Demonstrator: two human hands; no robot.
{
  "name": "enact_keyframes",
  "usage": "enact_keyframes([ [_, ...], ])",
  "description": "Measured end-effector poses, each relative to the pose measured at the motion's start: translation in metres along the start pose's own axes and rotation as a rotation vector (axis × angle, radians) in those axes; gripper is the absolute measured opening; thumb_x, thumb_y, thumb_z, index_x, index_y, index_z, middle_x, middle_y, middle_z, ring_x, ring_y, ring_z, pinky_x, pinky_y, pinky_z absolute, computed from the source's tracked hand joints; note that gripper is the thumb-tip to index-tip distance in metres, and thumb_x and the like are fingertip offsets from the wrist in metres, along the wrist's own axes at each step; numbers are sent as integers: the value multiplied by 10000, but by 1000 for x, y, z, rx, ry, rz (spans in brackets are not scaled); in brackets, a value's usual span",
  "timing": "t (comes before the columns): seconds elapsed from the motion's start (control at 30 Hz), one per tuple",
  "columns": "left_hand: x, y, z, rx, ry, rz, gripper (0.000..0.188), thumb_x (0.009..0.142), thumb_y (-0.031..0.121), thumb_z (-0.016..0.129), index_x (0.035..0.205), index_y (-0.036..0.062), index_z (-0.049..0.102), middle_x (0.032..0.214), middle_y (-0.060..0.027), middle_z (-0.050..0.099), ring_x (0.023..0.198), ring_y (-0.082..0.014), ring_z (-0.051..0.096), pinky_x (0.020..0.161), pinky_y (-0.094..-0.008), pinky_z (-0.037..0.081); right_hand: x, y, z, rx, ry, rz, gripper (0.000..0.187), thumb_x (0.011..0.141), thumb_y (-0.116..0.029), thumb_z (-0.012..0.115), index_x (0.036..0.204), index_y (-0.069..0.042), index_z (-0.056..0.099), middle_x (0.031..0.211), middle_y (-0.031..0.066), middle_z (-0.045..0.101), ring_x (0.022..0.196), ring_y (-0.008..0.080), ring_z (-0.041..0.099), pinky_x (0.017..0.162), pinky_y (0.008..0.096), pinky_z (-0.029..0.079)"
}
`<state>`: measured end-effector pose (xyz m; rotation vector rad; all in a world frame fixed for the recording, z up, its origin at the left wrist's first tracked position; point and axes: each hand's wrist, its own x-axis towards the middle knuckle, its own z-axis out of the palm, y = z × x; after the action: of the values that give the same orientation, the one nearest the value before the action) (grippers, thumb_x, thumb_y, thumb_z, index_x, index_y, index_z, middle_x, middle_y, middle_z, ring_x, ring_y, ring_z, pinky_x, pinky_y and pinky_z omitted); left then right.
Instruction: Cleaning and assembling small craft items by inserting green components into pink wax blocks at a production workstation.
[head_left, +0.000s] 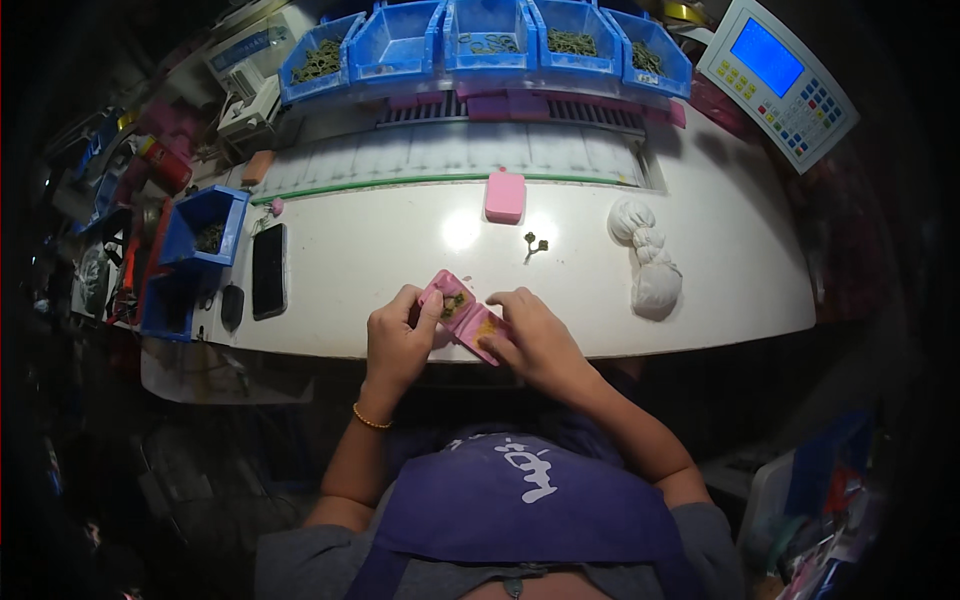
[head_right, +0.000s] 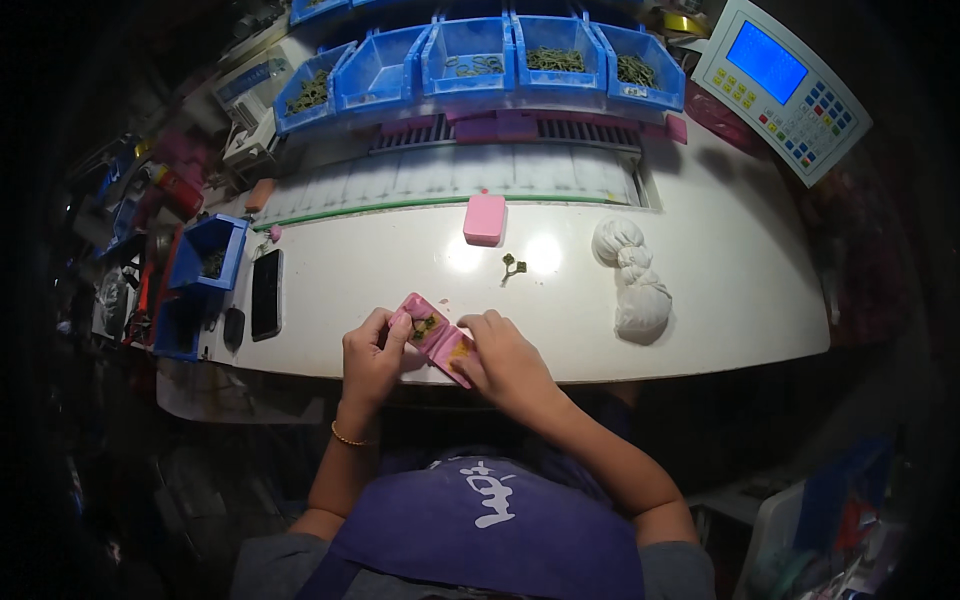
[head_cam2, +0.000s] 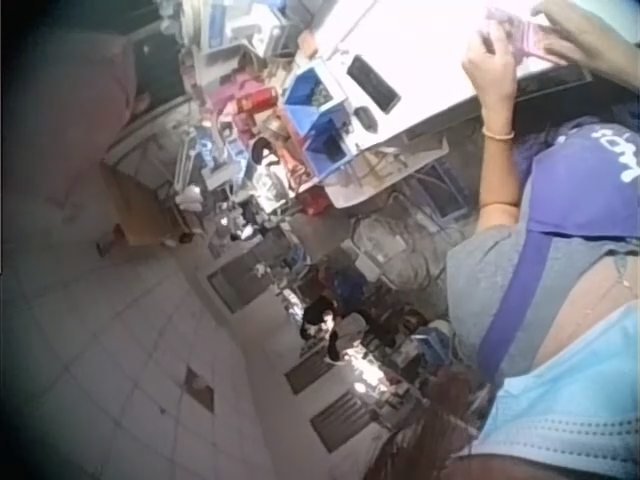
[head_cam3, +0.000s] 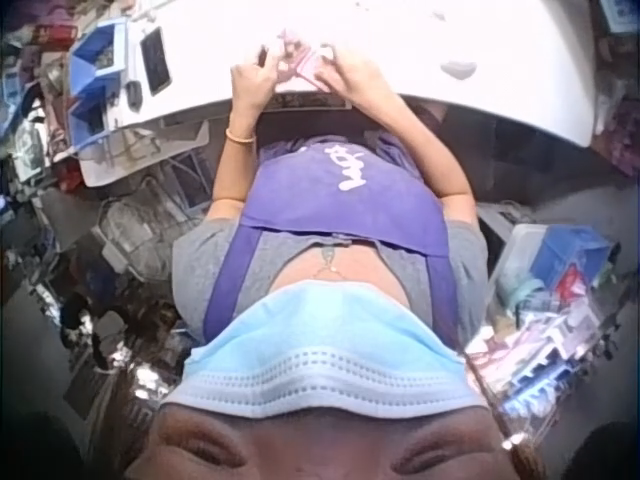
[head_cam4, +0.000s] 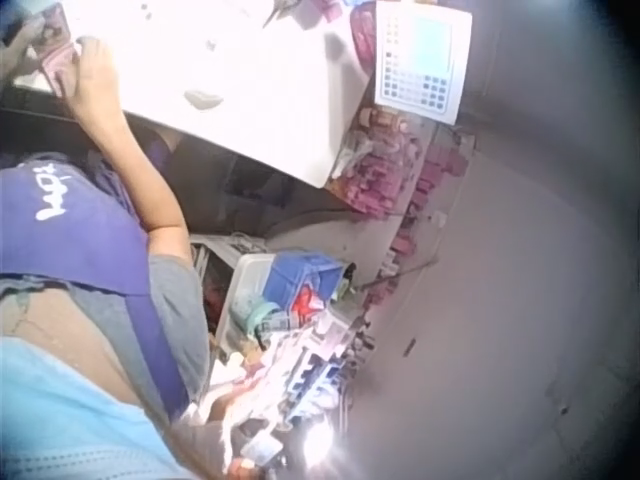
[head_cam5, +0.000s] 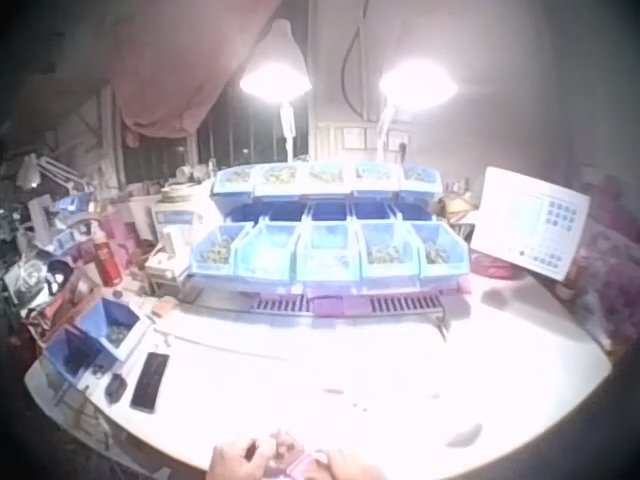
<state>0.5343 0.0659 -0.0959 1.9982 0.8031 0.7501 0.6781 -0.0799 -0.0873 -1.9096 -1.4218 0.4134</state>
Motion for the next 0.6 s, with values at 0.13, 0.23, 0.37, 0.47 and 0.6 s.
enact_keyframes([
  [0.13, 2, 19, 2, 255, -210, 154, 314, 930, 298, 583, 788, 20, 600, 612, -153, 584, 528, -314, 585, 505, -388, 453, -4, 5, 4, 27, 63, 22, 307, 817, -108, 684, 1072, -20, 536, 968, 159, 535, 909, 335, 559, 785, 411, 486],
  [0.23, -4, 31, 17, 390, -215, 365, 278, 915, 301, 588, 870, 31, 636, 625, -143, 599, 551, -321, 606, 506, -402, 465, -5, 5, 5, -115, 143, 11, 254, 825, -83, 671, 1034, -27, 538, 952, 152, 543, 905, 336, 562, 782, 416, 482],
  [0.37, -6, 38, 42, 392, -154, 405, 264, 936, 289, 573, 931, 35, 646, 640, -149, 595, 547, -335, 596, 499, -406, 453, -7, 24, 6, 38, 188, 23, 214, 816, -49, 661, 990, -14, 541, 933, 155, 557, 875, 348, 571, 771, 422, 485],
  [0.47, -7, 33, 60, 387, -150, 437, 286, 946, 288, 554, 1032, 33, 651, 655, -151, 612, 557, -335, 609, 506, -417, 467, -8, 35, -2, 216, 135, 50, 218, 835, -38, 642, 1033, 8, 564, 943, 155, 581, 863, 333, 597, 769, 405, 499],
  [0.6, -10, 31, 64, 409, -176, 372, 291, 956, 289, 535, 1034, 31, 645, 656, -160, 621, 570, -336, 622, 505, -416, 473, -16, 35, -17, 353, 85, 3, 252, 871, -32, 631, 1115, 22, 597, 1001, 137, 618, 894, 257, 637, 796, 329, 513],
])
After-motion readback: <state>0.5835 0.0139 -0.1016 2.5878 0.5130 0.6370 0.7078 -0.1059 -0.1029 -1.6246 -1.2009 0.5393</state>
